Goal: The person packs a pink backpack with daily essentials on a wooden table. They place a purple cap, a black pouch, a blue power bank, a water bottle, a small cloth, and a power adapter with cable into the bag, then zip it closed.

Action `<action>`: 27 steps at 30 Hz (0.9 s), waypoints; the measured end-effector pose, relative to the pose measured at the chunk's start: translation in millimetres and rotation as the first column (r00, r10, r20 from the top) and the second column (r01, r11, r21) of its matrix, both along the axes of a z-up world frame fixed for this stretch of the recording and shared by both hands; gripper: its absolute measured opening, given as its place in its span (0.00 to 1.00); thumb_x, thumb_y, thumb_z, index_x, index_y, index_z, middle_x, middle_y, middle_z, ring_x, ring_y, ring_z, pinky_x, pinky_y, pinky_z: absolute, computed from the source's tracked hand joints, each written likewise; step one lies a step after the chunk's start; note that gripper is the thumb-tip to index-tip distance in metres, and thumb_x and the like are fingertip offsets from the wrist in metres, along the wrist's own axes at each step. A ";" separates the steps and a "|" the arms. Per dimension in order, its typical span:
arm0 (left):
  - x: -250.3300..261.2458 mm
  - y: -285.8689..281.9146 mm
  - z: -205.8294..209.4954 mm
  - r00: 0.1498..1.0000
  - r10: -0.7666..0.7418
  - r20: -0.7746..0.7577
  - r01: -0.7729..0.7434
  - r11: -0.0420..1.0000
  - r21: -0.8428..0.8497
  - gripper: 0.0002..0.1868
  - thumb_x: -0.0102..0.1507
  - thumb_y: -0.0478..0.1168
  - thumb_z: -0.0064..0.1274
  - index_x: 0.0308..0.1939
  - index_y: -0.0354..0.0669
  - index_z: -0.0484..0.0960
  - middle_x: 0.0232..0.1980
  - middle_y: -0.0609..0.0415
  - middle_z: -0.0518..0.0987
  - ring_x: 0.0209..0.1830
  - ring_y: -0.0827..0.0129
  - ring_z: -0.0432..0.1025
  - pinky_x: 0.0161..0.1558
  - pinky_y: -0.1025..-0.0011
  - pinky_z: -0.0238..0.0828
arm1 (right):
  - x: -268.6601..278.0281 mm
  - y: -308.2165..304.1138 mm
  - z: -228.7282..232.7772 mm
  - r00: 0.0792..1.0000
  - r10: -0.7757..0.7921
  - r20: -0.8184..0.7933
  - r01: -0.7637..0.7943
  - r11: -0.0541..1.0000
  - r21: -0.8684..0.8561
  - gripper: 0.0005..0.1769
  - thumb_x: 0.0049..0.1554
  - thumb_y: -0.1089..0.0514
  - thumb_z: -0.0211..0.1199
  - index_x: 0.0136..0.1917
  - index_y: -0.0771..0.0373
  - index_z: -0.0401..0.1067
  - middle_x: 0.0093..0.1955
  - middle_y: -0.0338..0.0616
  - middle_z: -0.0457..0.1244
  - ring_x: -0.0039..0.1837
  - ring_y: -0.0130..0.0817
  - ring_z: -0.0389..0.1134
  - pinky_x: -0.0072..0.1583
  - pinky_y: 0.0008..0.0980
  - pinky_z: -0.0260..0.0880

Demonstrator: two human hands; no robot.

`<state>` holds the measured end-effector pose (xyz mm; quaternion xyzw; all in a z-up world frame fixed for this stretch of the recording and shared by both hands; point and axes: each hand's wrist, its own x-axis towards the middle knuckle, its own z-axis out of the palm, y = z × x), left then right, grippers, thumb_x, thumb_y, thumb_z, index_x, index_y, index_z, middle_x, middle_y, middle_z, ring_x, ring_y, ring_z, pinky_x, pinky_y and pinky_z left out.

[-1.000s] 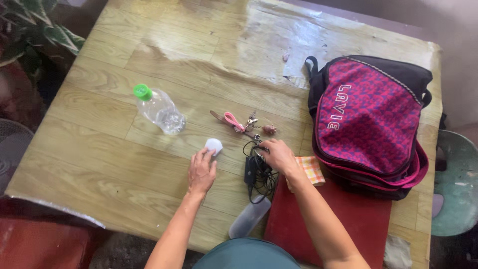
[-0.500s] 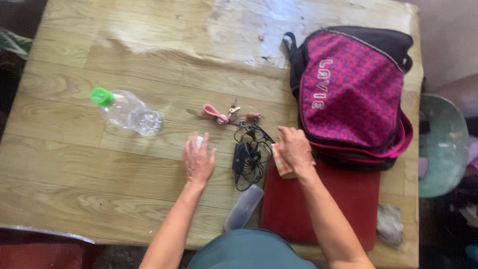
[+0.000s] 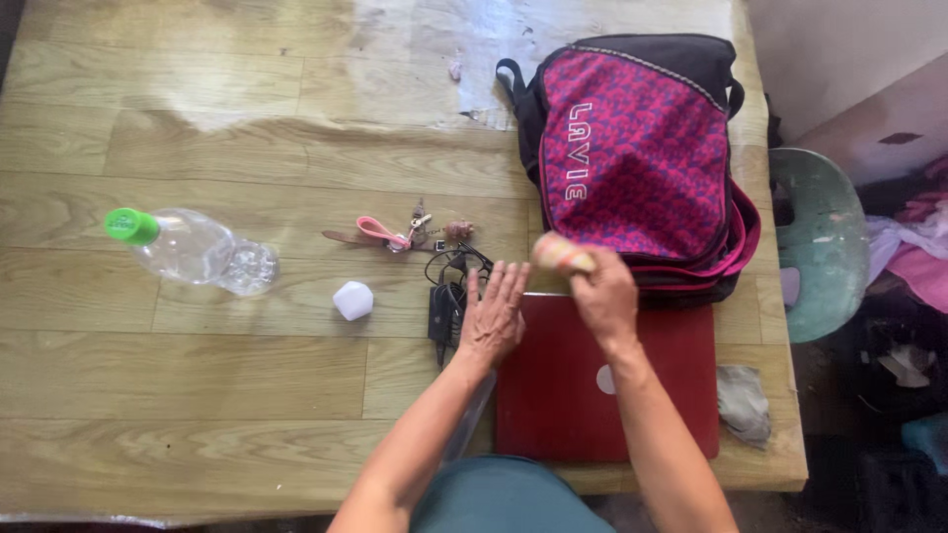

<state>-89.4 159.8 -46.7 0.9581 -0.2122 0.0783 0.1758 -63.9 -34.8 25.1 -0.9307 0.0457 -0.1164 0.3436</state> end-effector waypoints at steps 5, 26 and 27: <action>9.0 26.0 -40.2 0.999 -0.001 0.041 -0.001 0.999 0.046 0.40 0.63 0.41 0.49 0.79 0.53 0.55 0.73 0.46 0.66 0.78 0.50 0.55 0.76 0.37 0.37 | 33.0 2.0 32.6 0.973 -0.151 0.175 0.148 0.988 0.035 0.15 0.60 0.62 0.67 0.60 0.62 0.75 0.48 0.48 0.66 0.44 0.39 0.64 0.49 0.36 0.68; 39.9 181.2 -11.3 0.976 0.047 0.215 -0.094 0.972 0.215 0.19 0.63 0.43 0.49 0.59 0.52 0.77 0.65 0.48 0.72 0.70 0.55 0.64 0.69 0.43 0.53 | 29.2 151.9 -78.9 0.883 0.453 -0.122 -0.465 0.810 -0.357 0.25 0.55 0.54 0.68 0.66 0.48 0.71 0.67 0.42 0.59 0.71 0.43 0.58 0.66 0.47 0.61; 27.9 169.2 -5.6 0.994 0.040 0.101 -0.057 0.984 0.169 0.15 0.64 0.45 0.51 0.54 0.50 0.78 0.61 0.47 0.73 0.65 0.54 0.66 0.66 0.45 0.57 | 22.9 150.7 -80.6 0.869 0.455 -0.196 -0.495 0.801 -0.337 0.27 0.53 0.53 0.69 0.66 0.46 0.71 0.67 0.44 0.59 0.70 0.44 0.57 0.65 0.48 0.61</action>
